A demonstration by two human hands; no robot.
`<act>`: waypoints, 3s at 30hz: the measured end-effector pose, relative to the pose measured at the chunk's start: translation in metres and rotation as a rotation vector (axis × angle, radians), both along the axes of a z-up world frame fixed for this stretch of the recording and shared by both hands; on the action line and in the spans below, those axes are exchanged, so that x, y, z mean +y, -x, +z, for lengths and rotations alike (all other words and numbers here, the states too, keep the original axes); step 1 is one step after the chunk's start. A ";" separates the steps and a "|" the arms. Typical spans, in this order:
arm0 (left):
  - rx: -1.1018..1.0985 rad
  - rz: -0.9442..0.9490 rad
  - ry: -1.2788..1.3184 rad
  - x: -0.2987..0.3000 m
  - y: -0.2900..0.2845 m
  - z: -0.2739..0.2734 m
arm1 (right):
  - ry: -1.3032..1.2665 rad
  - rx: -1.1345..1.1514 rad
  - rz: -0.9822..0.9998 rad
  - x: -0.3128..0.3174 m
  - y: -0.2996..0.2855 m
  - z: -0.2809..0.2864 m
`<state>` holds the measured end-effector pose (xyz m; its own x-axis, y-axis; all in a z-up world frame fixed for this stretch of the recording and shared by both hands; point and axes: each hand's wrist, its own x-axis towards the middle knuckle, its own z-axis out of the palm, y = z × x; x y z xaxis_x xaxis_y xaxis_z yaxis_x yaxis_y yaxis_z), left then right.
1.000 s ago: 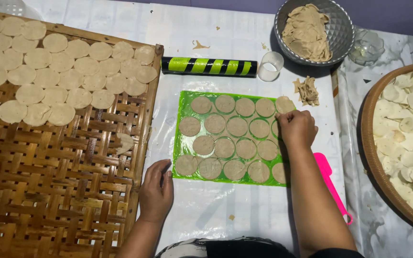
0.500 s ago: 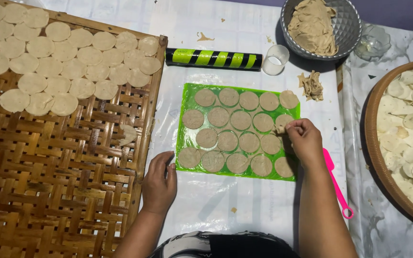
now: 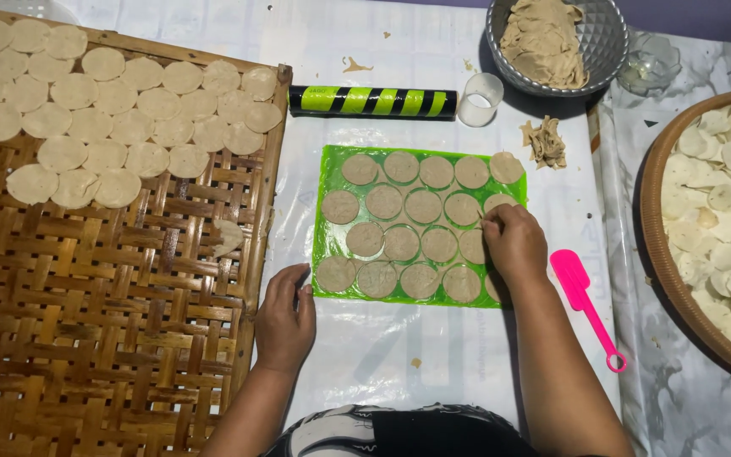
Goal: Cutting circular shapes from a rolled sheet of dough and placing them onto a bamboo drying tray.
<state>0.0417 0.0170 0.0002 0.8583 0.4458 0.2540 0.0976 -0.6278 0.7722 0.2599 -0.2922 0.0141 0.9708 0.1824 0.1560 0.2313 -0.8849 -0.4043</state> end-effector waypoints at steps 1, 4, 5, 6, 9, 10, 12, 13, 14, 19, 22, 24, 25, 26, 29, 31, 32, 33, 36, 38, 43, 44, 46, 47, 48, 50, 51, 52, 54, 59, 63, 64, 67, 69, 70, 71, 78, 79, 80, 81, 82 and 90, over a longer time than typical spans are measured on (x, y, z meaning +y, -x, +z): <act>0.000 -0.001 0.000 0.000 0.000 0.000 | 0.000 0.000 -0.001 -0.009 -0.001 -0.002; -0.006 0.006 0.013 0.000 0.001 0.001 | -0.118 0.049 -0.051 -0.039 -0.003 -0.007; 0.002 0.006 0.005 0.000 0.000 0.001 | -0.239 0.071 -0.132 -0.050 -0.004 -0.008; 0.011 0.006 -0.003 0.000 0.000 0.001 | -0.359 0.093 -0.212 -0.061 -0.006 -0.008; 0.016 0.003 -0.006 0.000 0.000 0.001 | -0.681 0.122 -0.398 -0.086 -0.010 -0.011; 0.013 0.000 -0.006 0.000 0.000 0.000 | -0.682 0.118 -0.399 -0.098 -0.018 -0.018; -0.020 -0.003 -0.004 -0.001 0.000 -0.001 | -0.779 -0.006 -0.340 -0.121 -0.037 -0.034; -0.022 -0.007 -0.006 -0.001 0.000 0.000 | -0.781 -0.008 -0.343 -0.120 -0.046 -0.033; -0.006 -0.005 -0.008 -0.001 0.000 0.002 | -0.717 -0.037 -0.291 -0.119 -0.056 -0.031; 0.006 0.005 -0.013 0.000 0.000 0.002 | -0.503 -0.153 -0.208 -0.090 -0.123 -0.014; -0.002 -0.005 -0.022 0.000 -0.001 0.002 | -0.342 -0.318 -0.194 -0.079 -0.161 -0.019; 0.008 0.001 -0.018 -0.001 -0.001 0.002 | -0.220 -0.314 -0.238 -0.071 -0.173 -0.018; 0.009 0.003 -0.020 0.000 -0.001 0.003 | -0.222 -0.312 -0.236 -0.063 -0.170 -0.015; 0.018 0.005 0.000 0.000 -0.001 0.004 | -0.080 -0.364 -0.235 -0.056 -0.167 -0.012; 0.022 0.012 0.014 0.000 -0.002 0.006 | 0.198 -0.507 -0.184 -0.044 -0.154 -0.002; 0.017 0.017 0.007 0.000 -0.003 0.006 | 0.334 -0.597 -0.132 -0.045 -0.149 -0.002; 0.030 0.018 0.015 -0.001 -0.004 0.006 | 0.282 -0.574 -0.141 -0.048 -0.150 -0.005; 0.046 0.019 0.022 -0.001 -0.002 0.007 | 0.229 -0.548 -0.148 -0.050 -0.149 -0.008; 0.062 0.016 0.037 -0.001 -0.002 0.005 | -0.006 -0.473 -0.166 -0.048 -0.135 0.002; 0.053 0.016 0.030 -0.001 -0.002 0.003 | -0.151 -0.317 -0.142 -0.031 -0.116 0.002; 0.033 0.014 0.007 0.000 -0.001 0.001 | -0.419 0.157 -0.191 0.018 -0.062 0.002; 0.024 0.009 -0.001 0.000 -0.001 0.000 | -0.413 0.112 -0.123 0.023 -0.057 -0.002; 0.018 0.006 -0.009 -0.001 0.000 0.001 | -0.405 0.071 -0.055 0.031 -0.049 -0.009; 0.015 0.008 0.001 -0.001 -0.001 0.002 | -0.343 0.028 0.002 0.035 -0.047 -0.013; 0.012 0.010 0.010 -0.001 -0.001 0.004 | -0.281 -0.015 0.059 0.039 -0.044 -0.016; 0.012 0.009 0.009 -0.001 -0.001 0.004 | -0.175 -0.077 0.021 0.048 -0.042 -0.020; 0.013 0.008 0.009 -0.001 -0.001 0.004 | -0.068 -0.138 -0.016 0.052 -0.041 -0.022; 0.012 0.009 0.009 -0.001 -0.001 0.004 | -0.068 -0.138 -0.014 0.056 -0.041 -0.021; 0.030 0.008 0.018 -0.001 -0.002 0.004 | 0.075 -0.097 -0.092 0.063 -0.041 -0.020; 0.017 -0.001 0.009 0.000 -0.001 0.001 | -0.020 -0.066 -0.144 0.064 -0.052 -0.039; 0.004 -0.002 0.000 0.000 -0.001 0.003 | -0.139 -0.170 0.074 0.058 -0.048 -0.037; 0.005 -0.002 0.001 0.001 -0.001 0.003 | -0.138 -0.168 0.075 0.057 -0.040 -0.026; 0.030 -0.002 0.049 0.001 -0.001 0.004 | -0.375 0.201 0.019 0.044 -0.024 -0.005; 0.037 0.002 0.034 0.000 -0.001 0.004 | -0.487 0.380 -0.020 0.025 -0.018 -0.006; 0.038 0.001 0.038 0.000 -0.001 0.004 | -0.483 0.381 -0.022 0.022 -0.016 -0.008; 0.033 0.000 0.023 0.000 -0.001 0.004 | -0.537 0.414 -0.003 0.019 -0.014 -0.010; 0.016 -0.004 0.011 0.000 -0.001 0.005 | -0.172 0.135 0.110 0.057 0.010 0.017; 0.016 -0.004 0.008 0.000 -0.001 0.005 | -0.175 0.134 0.110 0.059 0.010 0.012; 0.013 -0.002 0.009 0.000 -0.001 0.005 | -0.068 0.051 0.137 0.060 0.010 0.008; 0.011 0.000 0.011 0.000 -0.001 0.004 | 0.041 -0.031 0.164 0.062 0.010 0.004; 0.012 0.000 0.010 0.000 -0.001 0.005 | 0.040 -0.031 0.164 0.060 0.010 0.002; 0.005 0.002 0.019 -0.001 0.000 0.003 | -0.012 0.091 0.023 0.011 0.005 -0.002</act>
